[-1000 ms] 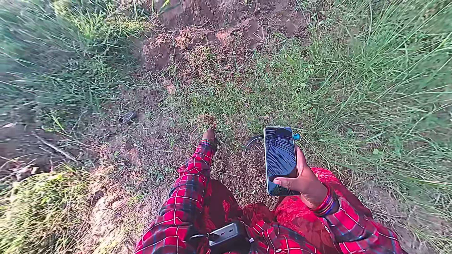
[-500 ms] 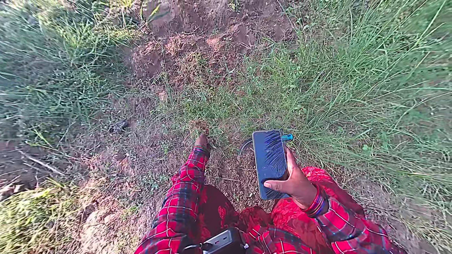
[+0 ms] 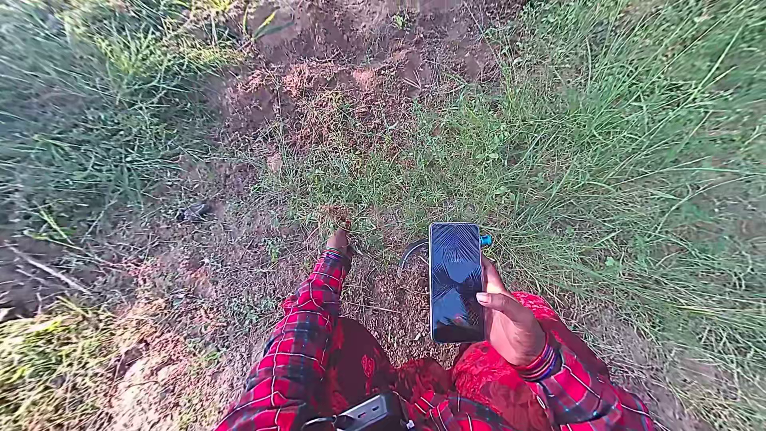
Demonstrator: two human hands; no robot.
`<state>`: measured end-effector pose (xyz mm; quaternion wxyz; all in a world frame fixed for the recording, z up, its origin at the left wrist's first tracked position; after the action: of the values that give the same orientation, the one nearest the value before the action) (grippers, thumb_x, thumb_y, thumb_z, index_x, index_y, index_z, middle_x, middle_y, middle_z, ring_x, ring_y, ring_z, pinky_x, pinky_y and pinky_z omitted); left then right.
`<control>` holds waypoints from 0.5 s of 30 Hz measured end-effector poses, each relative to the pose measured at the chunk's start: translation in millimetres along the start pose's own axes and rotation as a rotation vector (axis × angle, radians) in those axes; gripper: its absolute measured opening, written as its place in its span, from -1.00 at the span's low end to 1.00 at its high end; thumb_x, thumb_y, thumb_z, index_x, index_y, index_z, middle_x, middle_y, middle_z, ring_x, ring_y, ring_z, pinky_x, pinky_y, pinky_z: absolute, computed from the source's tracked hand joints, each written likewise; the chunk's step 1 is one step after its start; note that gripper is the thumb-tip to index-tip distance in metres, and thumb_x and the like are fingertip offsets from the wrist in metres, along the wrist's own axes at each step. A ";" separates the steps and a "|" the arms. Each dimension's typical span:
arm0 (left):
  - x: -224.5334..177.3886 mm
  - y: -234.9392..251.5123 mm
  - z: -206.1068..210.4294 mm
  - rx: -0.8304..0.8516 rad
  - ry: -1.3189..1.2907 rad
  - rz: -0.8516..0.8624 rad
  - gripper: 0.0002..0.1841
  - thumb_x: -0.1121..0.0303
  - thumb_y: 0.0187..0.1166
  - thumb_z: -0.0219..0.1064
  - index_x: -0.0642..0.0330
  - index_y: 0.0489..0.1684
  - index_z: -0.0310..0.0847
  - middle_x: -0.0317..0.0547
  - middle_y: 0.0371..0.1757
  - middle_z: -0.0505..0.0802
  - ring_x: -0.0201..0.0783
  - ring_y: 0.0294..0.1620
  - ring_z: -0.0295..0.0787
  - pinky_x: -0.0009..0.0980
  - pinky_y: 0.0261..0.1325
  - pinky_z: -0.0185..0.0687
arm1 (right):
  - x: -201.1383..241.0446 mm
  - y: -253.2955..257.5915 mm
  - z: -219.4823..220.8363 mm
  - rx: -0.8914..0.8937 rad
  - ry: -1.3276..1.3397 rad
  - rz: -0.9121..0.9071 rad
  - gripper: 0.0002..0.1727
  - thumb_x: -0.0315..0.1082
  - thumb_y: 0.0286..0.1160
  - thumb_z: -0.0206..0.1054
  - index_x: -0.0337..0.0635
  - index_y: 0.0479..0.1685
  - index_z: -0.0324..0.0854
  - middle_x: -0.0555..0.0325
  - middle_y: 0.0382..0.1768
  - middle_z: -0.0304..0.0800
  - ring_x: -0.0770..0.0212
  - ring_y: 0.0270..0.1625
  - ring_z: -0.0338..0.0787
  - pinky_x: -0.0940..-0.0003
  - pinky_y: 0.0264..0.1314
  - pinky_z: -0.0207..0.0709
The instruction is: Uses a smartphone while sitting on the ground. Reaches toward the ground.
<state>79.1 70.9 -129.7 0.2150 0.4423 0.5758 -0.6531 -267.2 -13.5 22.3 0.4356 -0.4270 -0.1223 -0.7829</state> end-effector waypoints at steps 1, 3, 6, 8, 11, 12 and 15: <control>0.0 -1.0 0.6 0.011 0.003 -0.001 -0.49 0.04 0.81 0.16 0.30 0.47 0.46 0.12 0.26 0.72 -0.10 0.16 0.67 -0.08 0.21 0.63 | 0.4 0.2 0.4 -0.002 0.030 0.010 0.17 -0.23 0.26 0.37 -0.22 0.84 -0.43 0.09 0.58 0.40 0.32 0.54 0.58 0.31 0.54 0.57; 2.8 3.0 -0.3 0.012 0.016 -0.003 -0.46 0.02 0.80 0.17 0.34 0.47 0.47 0.18 0.31 0.72 -0.03 0.22 0.67 -0.02 0.27 0.62 | 0.8 1.0 0.2 -0.010 0.078 0.026 0.11 -0.24 0.28 0.34 -0.22 0.83 -0.37 0.12 0.55 0.43 0.34 0.52 0.60 0.32 0.53 0.57; 1.9 1.9 0.5 0.009 0.041 -0.010 -0.44 0.00 0.81 0.15 0.35 0.48 0.46 0.20 0.31 0.72 -0.02 0.22 0.68 -0.01 0.28 0.61 | 2.3 0.3 1.0 -0.004 0.158 0.056 0.05 -0.17 0.35 0.31 -0.16 0.85 -0.28 0.22 0.53 0.51 0.37 0.51 0.61 0.33 0.51 0.59; -0.1 -0.3 2.6 0.011 0.022 -0.022 -0.46 0.02 0.82 0.14 0.34 0.48 0.46 0.17 0.27 0.74 -0.06 0.18 0.70 -0.05 0.25 0.64 | 4.3 -0.5 0.0 0.038 0.276 0.059 -0.11 -0.08 0.40 0.39 -0.11 0.75 0.09 0.22 0.41 0.70 0.32 0.46 0.70 0.27 0.47 0.64; -5.3 -3.3 6.2 -0.003 -0.012 -0.037 -0.51 0.11 0.84 0.14 0.39 0.45 0.45 0.19 0.22 0.72 -0.09 0.11 0.67 -0.10 0.19 0.63 | 7.4 1.0 -0.8 0.179 0.478 0.093 -0.38 0.14 0.53 0.36 -0.04 0.46 0.59 0.09 0.28 0.85 0.19 0.34 0.82 0.13 0.36 0.72; -7.4 -5.6 7.7 -0.004 -0.013 -0.047 -0.51 0.13 0.86 0.12 0.40 0.47 0.44 0.21 0.26 0.71 -0.08 0.13 0.66 -0.10 0.21 0.62 | 7.4 1.2 -1.6 0.222 0.522 0.135 -0.32 0.23 0.50 0.35 -0.04 0.45 0.63 0.00 0.29 0.83 0.11 0.33 0.83 0.07 0.35 0.73; -7.4 -7.1 8.4 -0.017 -0.001 -0.053 -0.50 0.12 0.85 0.14 0.41 0.49 0.42 0.22 0.27 0.70 -0.06 0.14 0.66 -0.09 0.24 0.60 | 1.9 1.2 -4.9 0.283 0.566 0.229 -0.14 0.38 0.45 0.30 -0.02 0.63 0.46 -0.16 0.45 0.69 -0.13 0.45 0.74 -0.11 0.44 0.65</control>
<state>74.5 63.0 -120.0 0.2018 0.4246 0.5928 -0.6539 -269.6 -18.1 20.6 0.5925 -0.1388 -0.0553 -0.7916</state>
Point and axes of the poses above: each hand's wrist, its own y-axis towards the middle knuckle, its own z-axis out of the palm, x = y × z, the point moved 4 cm from there along y, towards the middle knuckle
